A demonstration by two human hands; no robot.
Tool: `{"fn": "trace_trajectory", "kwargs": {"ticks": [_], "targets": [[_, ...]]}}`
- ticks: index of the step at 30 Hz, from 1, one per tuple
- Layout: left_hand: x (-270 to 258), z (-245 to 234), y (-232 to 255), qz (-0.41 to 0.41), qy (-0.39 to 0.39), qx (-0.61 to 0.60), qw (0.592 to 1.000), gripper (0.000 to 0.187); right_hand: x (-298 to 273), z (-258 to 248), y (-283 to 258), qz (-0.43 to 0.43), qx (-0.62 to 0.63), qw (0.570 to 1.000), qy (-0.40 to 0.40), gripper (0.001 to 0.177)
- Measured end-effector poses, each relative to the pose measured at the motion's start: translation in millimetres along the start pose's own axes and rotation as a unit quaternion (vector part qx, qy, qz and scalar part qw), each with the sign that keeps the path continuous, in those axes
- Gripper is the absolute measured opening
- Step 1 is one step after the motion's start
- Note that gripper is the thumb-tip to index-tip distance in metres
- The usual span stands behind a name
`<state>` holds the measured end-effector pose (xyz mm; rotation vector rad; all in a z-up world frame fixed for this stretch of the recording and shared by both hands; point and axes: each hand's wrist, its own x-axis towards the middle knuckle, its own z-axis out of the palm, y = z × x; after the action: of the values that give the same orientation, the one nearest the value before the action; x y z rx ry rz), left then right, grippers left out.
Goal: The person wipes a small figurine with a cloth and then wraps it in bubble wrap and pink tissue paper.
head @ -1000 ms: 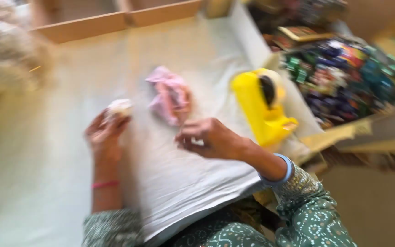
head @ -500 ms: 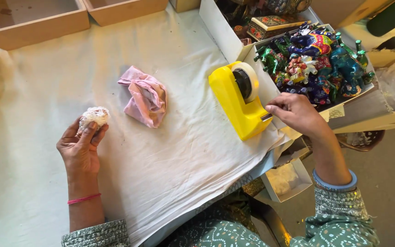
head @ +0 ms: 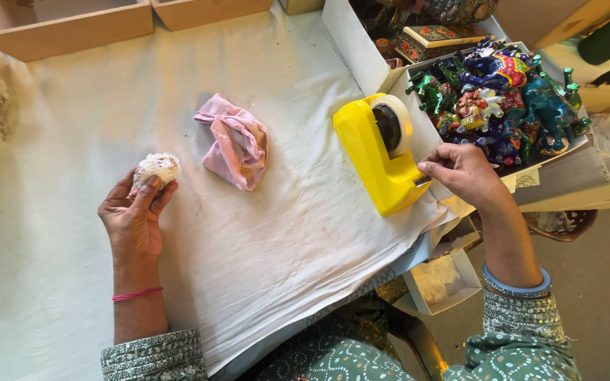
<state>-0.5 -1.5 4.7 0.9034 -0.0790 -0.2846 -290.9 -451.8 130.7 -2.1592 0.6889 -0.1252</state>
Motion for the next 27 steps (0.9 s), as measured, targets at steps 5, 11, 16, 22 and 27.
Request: {"fn": "trace_trajectory", "kwargs": {"ticks": [5, 11, 16, 22, 27], "targets": [[-1, 2, 2, -0.004, 0.005, 0.011, 1.0, 0.035, -17, 6, -20, 0.024, 0.048, 0.998, 0.034, 0.016], [1, -1, 2, -0.008, 0.003, 0.013, 1.0, 0.035, -58, 10, -43, -0.052, 0.098, 0.988, 0.111, 0.008], [0, 0, 2, -0.006, 0.001, 0.013, 1.0, 0.035, -74, 22, 1, 0.045, 0.169, 0.977, 0.122, 0.013], [1, -1, 2, -0.008, 0.004, 0.001, 1.0, 0.035, -74, 42, 40, 0.033, 0.271, 0.951, 0.144, 0.014], [-1, -2, 0, -0.005, -0.001, 0.002, 1.0, 0.035, -61, 50, 54, 0.042, 0.286, 0.943, 0.167, 0.014]]}}
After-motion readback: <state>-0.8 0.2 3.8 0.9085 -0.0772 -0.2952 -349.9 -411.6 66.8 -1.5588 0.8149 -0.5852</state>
